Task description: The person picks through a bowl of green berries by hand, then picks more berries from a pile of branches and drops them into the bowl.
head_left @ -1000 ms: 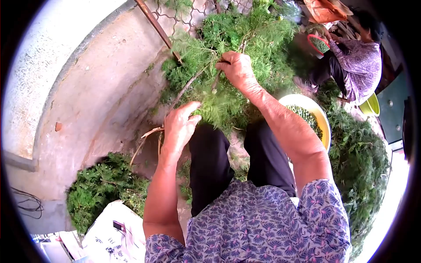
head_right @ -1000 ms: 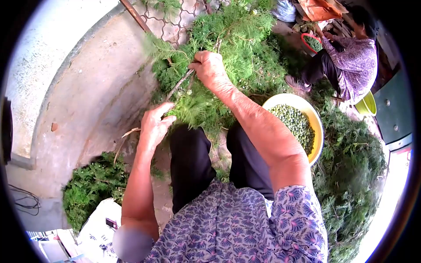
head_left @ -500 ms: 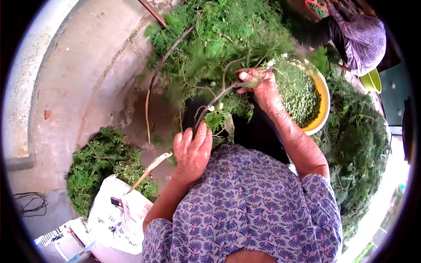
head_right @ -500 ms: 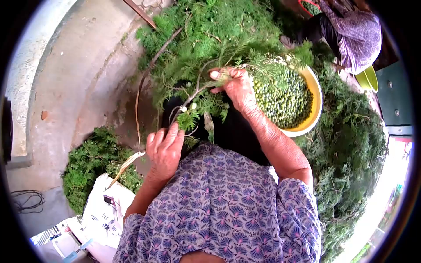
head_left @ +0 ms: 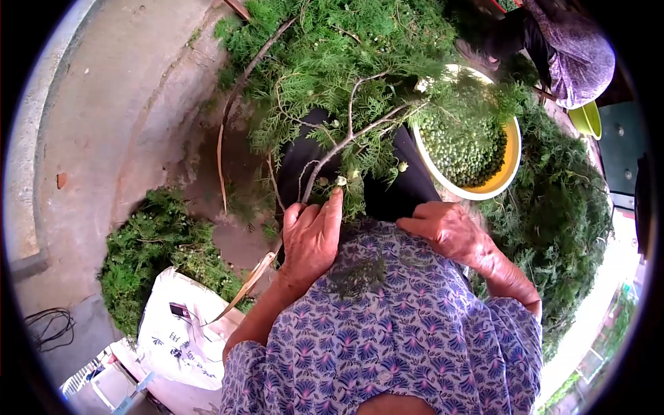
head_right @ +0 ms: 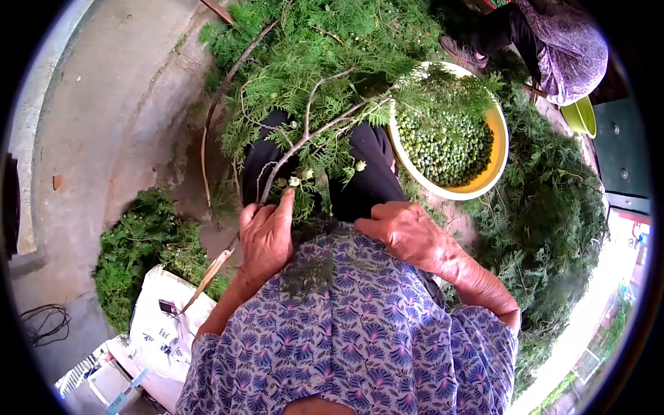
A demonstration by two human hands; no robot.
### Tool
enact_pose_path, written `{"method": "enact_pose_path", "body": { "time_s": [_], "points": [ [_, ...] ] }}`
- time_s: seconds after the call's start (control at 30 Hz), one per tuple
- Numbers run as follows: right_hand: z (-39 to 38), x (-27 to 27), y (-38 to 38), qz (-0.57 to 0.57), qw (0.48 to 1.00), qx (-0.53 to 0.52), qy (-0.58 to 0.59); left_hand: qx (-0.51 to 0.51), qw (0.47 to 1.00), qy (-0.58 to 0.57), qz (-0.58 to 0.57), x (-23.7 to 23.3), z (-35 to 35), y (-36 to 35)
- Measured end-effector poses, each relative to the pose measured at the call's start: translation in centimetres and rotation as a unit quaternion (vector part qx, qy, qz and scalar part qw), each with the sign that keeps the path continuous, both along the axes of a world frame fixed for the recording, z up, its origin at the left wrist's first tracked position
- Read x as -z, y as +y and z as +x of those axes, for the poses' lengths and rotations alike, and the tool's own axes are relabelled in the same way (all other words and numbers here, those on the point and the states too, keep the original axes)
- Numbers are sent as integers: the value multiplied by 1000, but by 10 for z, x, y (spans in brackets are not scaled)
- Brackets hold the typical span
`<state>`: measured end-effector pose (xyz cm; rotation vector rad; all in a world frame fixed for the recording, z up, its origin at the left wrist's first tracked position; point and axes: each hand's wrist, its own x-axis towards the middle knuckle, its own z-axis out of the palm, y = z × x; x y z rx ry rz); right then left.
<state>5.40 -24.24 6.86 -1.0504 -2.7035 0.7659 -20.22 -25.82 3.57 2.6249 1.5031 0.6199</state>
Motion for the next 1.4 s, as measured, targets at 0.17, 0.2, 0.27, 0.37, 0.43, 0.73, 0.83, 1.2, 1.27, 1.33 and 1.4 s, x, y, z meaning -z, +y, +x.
{"method": "enact_pose_path", "body": {
  "time_s": [0.17, 0.2, 0.27, 0.37, 0.43, 0.73, 0.83, 1.2, 1.27, 1.33, 1.4],
  "points": [
    [-3, -11, 15, 63, 991, 96, 73, 33, 999, 26, 33, 6, 0, 2],
    [-13, -12, 23, 72, 983, 113, 123, 33, 999, 25, 33, 7, 0, 2],
    [-39, -5, 33, 50, 965, 139, 217, 36, 998, 18, 40, 9, 0, 2],
    [-67, 15, 44, 56, 975, 132, 171, 33, 999, 20, 30, 10, 0, 3],
    [-74, 22, 48, 74, 986, 116, 93, 30, 999, 8, 25, 7, 2, 3],
    [-68, 29, 25, -49, 951, 234, 196, 34, 999, 12, 22, 17, 0, 5],
    [-64, 23, 22, -67, 964, 209, 147, 48, 999, 16, -21, 14, 1, 5],
    [-73, 12, 38, -62, 943, 172, 278, 60, 997, 21, -39, 14, -2, 4],
    [-79, 10, 33, -81, 966, 168, 180, 37, 996, 47, -69, 15, 1, 4],
    [-76, 18, 32, -87, 974, 164, 132, 60, 998, -10, -35, 14, -2, 4],
    [-67, 25, 27, -46, 937, 202, 283, 51, 997, -36, -40, 6, 0, 4]
  ]
}}
